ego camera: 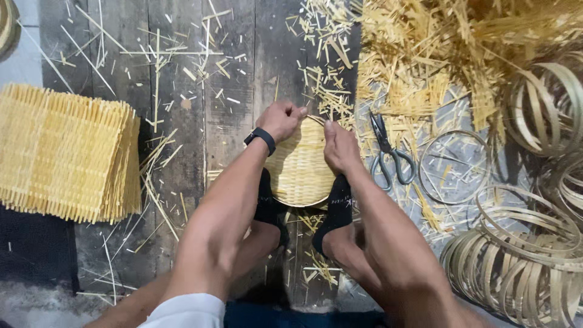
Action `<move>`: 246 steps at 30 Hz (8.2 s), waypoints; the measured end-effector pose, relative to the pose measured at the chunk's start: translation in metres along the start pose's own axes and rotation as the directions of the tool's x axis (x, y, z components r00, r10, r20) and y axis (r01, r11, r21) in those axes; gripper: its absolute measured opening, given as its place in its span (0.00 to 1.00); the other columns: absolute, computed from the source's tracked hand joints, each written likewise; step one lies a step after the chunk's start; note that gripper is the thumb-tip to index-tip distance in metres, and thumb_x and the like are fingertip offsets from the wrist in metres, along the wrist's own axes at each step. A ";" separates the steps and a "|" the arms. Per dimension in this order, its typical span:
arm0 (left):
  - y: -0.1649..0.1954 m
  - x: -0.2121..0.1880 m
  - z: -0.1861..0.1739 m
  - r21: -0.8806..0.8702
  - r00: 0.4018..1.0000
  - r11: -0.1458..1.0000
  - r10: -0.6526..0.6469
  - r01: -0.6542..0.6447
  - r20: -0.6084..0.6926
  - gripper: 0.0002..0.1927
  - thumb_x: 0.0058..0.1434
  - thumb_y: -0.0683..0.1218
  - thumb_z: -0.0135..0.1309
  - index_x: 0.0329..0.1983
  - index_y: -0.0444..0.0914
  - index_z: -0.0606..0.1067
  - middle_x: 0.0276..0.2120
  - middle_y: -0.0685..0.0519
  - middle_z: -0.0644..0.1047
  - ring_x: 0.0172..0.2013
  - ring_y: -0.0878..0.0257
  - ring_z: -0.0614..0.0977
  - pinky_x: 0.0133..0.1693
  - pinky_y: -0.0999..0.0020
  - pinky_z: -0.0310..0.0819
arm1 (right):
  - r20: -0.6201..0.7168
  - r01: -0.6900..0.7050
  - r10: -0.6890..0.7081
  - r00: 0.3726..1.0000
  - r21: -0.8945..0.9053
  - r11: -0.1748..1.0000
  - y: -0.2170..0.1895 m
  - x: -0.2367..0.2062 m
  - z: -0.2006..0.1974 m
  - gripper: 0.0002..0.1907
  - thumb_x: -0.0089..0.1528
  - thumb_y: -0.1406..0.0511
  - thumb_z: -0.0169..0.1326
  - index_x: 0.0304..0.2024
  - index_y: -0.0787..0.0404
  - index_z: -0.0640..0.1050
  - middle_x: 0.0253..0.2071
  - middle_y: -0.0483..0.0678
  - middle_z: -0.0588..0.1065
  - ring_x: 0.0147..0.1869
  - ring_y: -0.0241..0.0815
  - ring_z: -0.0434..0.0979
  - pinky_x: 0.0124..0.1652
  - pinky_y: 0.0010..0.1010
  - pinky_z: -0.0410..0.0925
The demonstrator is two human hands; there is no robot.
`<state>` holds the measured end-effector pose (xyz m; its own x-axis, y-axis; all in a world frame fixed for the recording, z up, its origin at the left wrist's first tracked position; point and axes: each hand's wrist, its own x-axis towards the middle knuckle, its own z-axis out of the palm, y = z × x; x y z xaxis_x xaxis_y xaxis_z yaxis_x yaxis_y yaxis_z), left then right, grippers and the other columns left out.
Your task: The person sits on the floor assembling bamboo steamer lids. They fit a woven bamboo sheet into a round bamboo rim, press it with a wooden block mold, trim the excess bamboo strips around the edge with scissors, and set finished lids aside with completed ones.
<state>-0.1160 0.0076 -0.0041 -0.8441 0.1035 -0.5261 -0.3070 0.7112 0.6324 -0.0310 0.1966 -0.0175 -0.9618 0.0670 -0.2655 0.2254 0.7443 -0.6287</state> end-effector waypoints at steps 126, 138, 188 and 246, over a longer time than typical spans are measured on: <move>-0.056 -0.050 0.008 -0.411 0.993 0.905 0.080 -0.111 -0.092 0.22 0.53 0.57 0.68 0.40 0.36 0.83 0.38 0.43 0.85 0.37 0.57 0.85 0.40 0.61 0.80 | 0.354 0.183 0.041 0.934 -0.576 0.797 -0.016 -0.021 -0.175 0.29 0.69 0.46 0.40 0.57 0.56 0.78 0.62 0.56 0.70 0.66 0.57 0.68 0.62 0.51 0.61; -0.023 -0.168 0.034 0.644 0.618 0.536 0.776 -0.546 -0.122 0.15 0.53 0.42 0.60 0.43 0.41 0.73 0.46 0.45 0.72 0.49 0.45 0.76 0.53 0.49 0.66 | 0.258 -0.073 0.172 0.951 -0.352 0.933 0.125 -0.157 -0.187 0.24 0.63 0.50 0.54 0.50 0.61 0.81 0.45 0.59 0.81 0.49 0.57 0.80 0.50 0.45 0.71; 0.009 -0.142 0.125 0.318 0.919 0.921 0.308 -0.224 -0.246 0.64 0.33 0.58 0.74 0.73 0.39 0.55 0.62 0.45 0.67 0.61 0.45 0.66 0.60 0.43 0.54 | 0.033 0.115 -0.112 0.993 -0.114 0.987 0.154 -0.115 -0.037 0.29 0.58 0.48 0.62 0.38 0.69 0.76 0.34 0.65 0.75 0.38 0.66 0.77 0.37 0.50 0.70; 0.004 -0.153 0.095 0.477 0.930 0.808 0.364 -0.346 0.058 0.67 0.36 0.58 0.75 0.77 0.54 0.48 0.70 0.32 0.53 0.61 0.34 0.65 0.57 0.37 0.59 | 0.112 0.050 0.010 0.994 -0.524 0.850 0.147 -0.114 -0.086 0.19 0.60 0.53 0.56 0.40 0.63 0.78 0.42 0.61 0.79 0.44 0.61 0.80 0.45 0.50 0.72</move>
<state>0.0533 0.0603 0.0246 -0.8711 0.3951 -0.2916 0.2536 0.8704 0.4220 0.0984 0.3557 -0.0169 -0.9358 -0.0004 -0.3525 0.0617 0.9844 -0.1649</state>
